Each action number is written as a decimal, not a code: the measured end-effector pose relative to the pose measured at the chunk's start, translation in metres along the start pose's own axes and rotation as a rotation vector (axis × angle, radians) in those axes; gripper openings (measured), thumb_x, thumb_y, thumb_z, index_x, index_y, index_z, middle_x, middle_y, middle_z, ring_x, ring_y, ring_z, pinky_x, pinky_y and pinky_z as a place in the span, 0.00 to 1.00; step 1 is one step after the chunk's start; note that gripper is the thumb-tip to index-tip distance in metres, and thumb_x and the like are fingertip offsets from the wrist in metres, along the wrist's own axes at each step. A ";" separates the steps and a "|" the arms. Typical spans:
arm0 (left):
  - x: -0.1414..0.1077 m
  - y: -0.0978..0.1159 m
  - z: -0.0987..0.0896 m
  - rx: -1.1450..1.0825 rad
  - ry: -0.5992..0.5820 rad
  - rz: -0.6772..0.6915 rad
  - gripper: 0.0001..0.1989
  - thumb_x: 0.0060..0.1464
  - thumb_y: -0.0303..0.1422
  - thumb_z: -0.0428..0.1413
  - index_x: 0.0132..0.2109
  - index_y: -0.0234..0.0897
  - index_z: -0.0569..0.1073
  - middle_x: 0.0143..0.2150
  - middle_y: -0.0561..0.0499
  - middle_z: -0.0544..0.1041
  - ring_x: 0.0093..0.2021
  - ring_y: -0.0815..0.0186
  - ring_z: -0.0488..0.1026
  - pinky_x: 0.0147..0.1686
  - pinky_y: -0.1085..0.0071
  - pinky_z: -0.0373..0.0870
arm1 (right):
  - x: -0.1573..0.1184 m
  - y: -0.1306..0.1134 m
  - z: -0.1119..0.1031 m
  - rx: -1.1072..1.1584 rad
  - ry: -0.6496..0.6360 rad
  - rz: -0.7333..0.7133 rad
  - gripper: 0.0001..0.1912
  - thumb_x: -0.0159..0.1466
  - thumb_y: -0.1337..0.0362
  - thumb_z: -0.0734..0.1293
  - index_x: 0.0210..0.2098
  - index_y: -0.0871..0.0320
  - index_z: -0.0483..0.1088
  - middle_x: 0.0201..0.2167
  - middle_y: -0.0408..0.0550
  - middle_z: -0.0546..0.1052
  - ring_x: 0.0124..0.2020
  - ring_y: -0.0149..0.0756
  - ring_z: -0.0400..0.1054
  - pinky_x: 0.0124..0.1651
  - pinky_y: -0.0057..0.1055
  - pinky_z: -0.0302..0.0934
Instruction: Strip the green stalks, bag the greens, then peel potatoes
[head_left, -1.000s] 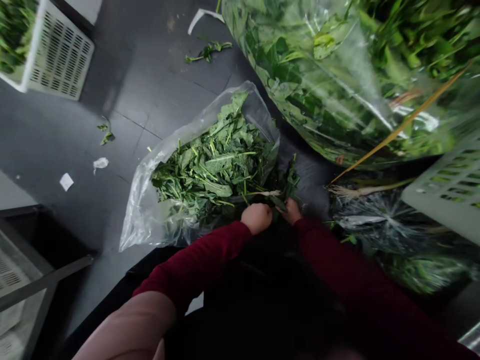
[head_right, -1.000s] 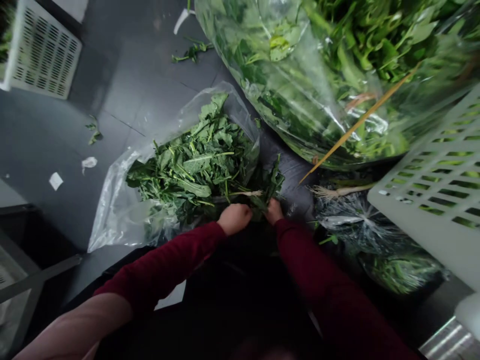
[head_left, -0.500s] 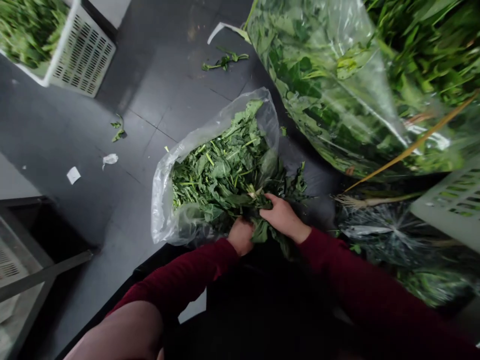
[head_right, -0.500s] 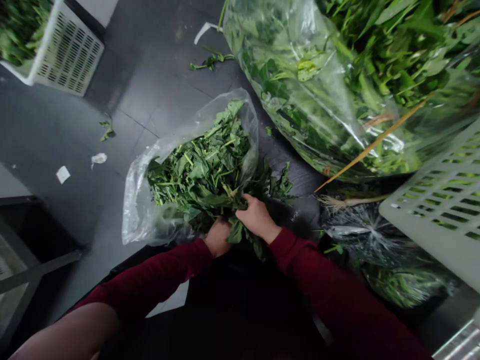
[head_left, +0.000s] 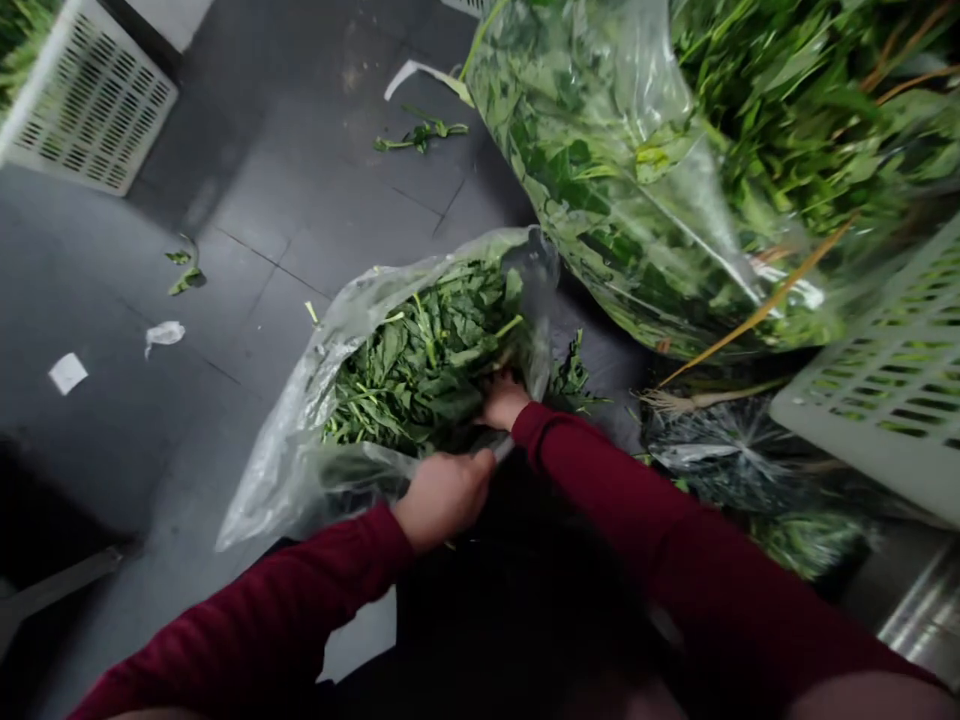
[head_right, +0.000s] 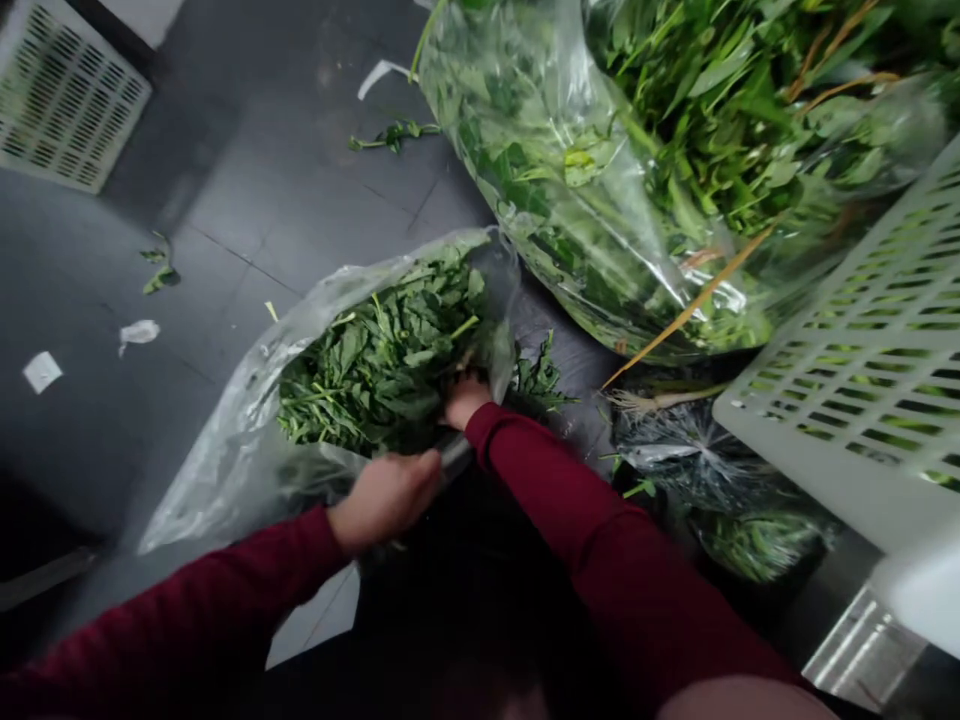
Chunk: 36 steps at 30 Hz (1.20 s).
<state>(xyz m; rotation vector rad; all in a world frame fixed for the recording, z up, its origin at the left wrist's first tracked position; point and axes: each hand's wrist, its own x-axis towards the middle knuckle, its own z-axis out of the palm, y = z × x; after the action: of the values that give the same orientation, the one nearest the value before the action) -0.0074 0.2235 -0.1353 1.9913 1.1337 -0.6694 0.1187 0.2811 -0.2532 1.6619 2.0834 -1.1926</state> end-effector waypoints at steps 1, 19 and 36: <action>0.002 -0.009 -0.011 0.017 0.040 -0.064 0.11 0.59 0.32 0.45 0.42 0.36 0.70 0.31 0.45 0.77 0.32 0.58 0.76 0.34 0.67 0.69 | -0.005 0.000 -0.008 -0.009 -0.019 -0.021 0.22 0.52 0.63 0.73 0.46 0.62 0.72 0.49 0.64 0.72 0.53 0.58 0.62 0.52 0.50 0.58; 0.032 -0.142 -0.107 -0.169 0.890 -0.668 0.09 0.53 0.36 0.52 0.37 0.35 0.68 0.31 0.56 0.69 0.35 0.70 0.68 0.39 0.69 0.64 | -0.002 0.074 0.088 -0.046 0.130 -0.040 0.58 0.45 0.39 0.73 0.67 0.53 0.48 0.69 0.60 0.38 0.67 0.68 0.24 0.57 0.72 0.29; 0.039 -0.025 -0.035 0.196 0.843 -0.075 0.22 0.55 0.34 0.53 0.57 0.34 0.66 0.56 0.39 0.66 0.56 0.51 0.63 0.52 0.52 0.62 | -0.120 0.192 0.080 -0.091 0.295 -0.039 0.29 0.57 0.76 0.58 0.59 0.63 0.60 0.57 0.60 0.63 0.59 0.45 0.58 0.58 0.40 0.57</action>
<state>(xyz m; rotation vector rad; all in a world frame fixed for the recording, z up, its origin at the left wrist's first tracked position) -0.0075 0.2793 -0.1516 2.4927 1.6675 0.0755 0.3059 0.1450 -0.3172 1.8576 2.3104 -0.8918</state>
